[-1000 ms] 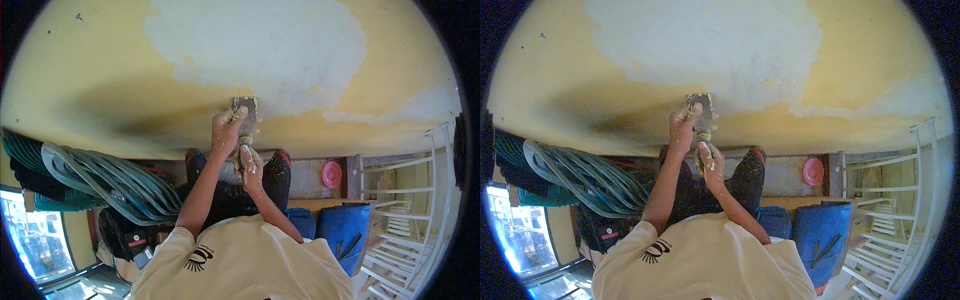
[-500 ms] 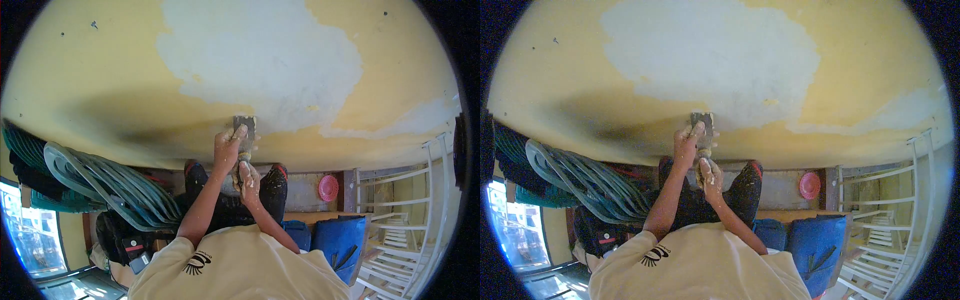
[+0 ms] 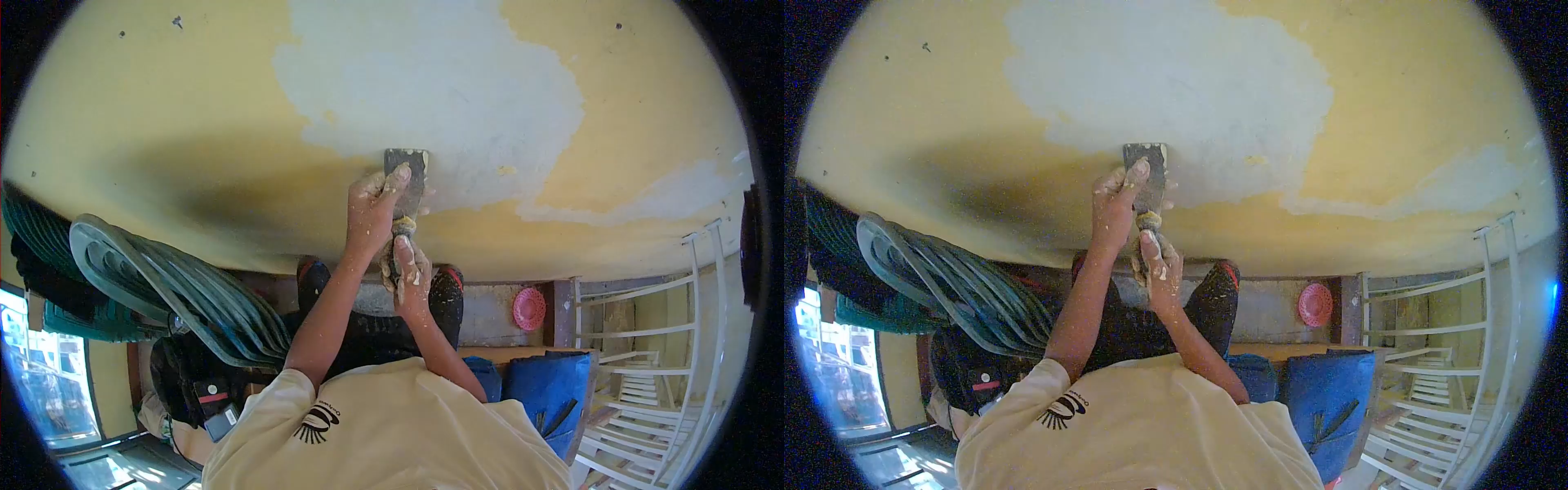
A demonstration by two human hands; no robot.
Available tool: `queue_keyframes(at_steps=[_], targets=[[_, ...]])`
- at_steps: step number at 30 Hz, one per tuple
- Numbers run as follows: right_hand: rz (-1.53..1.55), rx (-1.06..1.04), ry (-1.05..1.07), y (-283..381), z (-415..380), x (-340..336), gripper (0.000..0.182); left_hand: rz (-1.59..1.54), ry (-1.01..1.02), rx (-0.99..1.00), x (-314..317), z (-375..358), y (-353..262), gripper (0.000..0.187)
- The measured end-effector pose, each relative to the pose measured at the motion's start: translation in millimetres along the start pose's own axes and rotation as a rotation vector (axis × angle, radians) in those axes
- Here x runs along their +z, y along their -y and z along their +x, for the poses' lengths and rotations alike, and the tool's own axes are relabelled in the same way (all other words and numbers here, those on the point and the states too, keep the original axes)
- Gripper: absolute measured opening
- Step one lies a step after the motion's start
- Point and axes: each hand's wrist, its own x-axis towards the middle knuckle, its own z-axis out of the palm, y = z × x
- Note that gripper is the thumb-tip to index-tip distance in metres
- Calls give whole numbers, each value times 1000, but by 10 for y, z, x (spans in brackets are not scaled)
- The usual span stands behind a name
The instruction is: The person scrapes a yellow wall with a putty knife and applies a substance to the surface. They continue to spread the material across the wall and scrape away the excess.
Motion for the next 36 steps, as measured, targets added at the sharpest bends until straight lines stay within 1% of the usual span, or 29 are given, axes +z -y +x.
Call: queue_keyframes(at_steps=[3, 5, 6, 9, 12, 14, 16, 19, 20, 23, 26, 30, 32, 33, 36], targets=[[-6, -20, 10, -157, 0, -90, 32, 88, 7, 9, -119, -12, 320, 32], [-19, -3, 8, -309, 12, -177, 32, 45, -13, -16, -105, -49, 377, 32], [41, -17, -6, -322, 25, -138, 31, 25, -26, -35, -105, -61, 389, 32], [-35, 11, 17, -40, -64, -50, 29, 65, 20, -66, -108, -42, 199, 34], [34, 13, -11, -98, -39, -44, 28, 51, 18, -102, -95, -24, 141, 35], [34, 18, -22, -188, -66, -89, 30, 54, -15, -94, -132, -72, 390, 34], [44, 33, -43, -227, -71, -98, 30, 65, -18, -78, -105, -25, 308, 34], [35, -81, 9, -267, -28, -86, 29, 77, -7, -100, -114, -92, 290, 34], [61, -1, -39, -247, -54, -75, 29, 75, -9, -92, -117, -81, 312, 35], [19, 22, 12, -173, -105, -61, 30, 87, -11, -84, -172, -74, 445, 35], [25, 46, 3, -192, -73, -90, 30, 111, 18, -67, -166, -7, 357, 36], [61, 9, -16, -192, -71, -40, 30, 81, 3, -28, -100, -78, 218, 34], [48, 6, 13, -197, -69, -65, 30, 49, -42, -41, -91, -72, 371, 34], [58, 15, 7, -180, -56, -59, 30, 33, -61, -45, -60, -68, 325, 34], [79, 28, -4, -160, -83, -50, 30, 69, -1, -71, -71, -70, 160, 33]])
